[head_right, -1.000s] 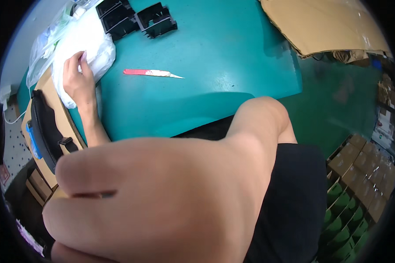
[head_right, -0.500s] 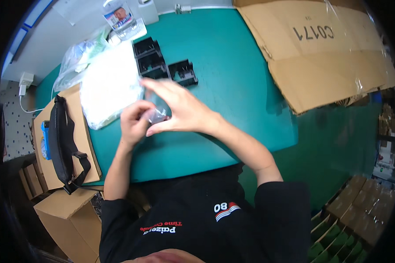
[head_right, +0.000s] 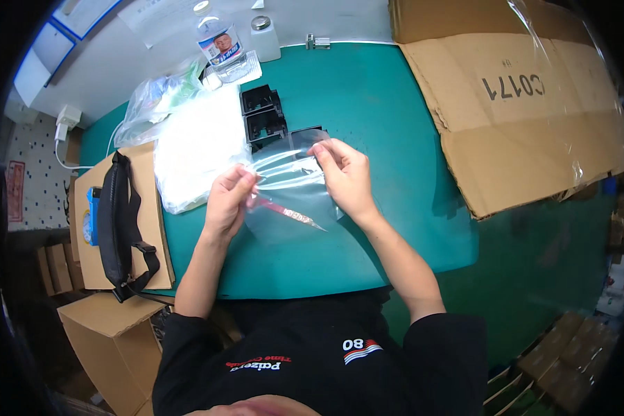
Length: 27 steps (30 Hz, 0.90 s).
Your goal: The person uses a small metal tool to scrape and clean the interior of a black plastic electronic component. They then place the cleaned component into a clear plastic bag and repeat the process with another unit.
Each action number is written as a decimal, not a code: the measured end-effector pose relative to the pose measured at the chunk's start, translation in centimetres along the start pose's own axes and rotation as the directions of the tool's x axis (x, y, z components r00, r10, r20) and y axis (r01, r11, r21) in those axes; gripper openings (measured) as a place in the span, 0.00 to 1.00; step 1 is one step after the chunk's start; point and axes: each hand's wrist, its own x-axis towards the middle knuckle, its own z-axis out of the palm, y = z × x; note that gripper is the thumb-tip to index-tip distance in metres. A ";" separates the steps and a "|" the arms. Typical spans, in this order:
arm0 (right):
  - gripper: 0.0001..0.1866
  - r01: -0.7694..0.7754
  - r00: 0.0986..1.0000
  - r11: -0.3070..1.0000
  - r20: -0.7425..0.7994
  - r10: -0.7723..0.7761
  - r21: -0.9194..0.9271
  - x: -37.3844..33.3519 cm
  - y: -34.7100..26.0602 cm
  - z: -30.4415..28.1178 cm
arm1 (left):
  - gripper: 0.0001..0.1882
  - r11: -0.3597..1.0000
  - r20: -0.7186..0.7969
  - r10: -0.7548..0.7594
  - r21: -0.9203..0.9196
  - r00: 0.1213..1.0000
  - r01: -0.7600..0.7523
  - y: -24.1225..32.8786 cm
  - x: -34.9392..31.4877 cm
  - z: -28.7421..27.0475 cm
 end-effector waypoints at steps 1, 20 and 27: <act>0.09 -0.037 0.999 0.999 0.004 0.037 0.007 0.2 -0.2 -0.2 | 0.05 0.999 -0.053 0.038 0.028 0.998 -0.037 0.1 0.5 0.0; 0.07 0.260 0.914 0.965 0.314 -0.257 0.032 -0.6 -0.2 -0.9 | 0.13 0.958 0.038 0.138 0.249 0.990 -0.143 0.1 2.2 5.8; 0.16 0.530 0.837 0.802 0.021 -0.546 -0.274 -1.5 -0.3 0.2 | 0.10 0.766 0.001 0.367 0.566 0.930 -0.303 -1.2 2.2 6.7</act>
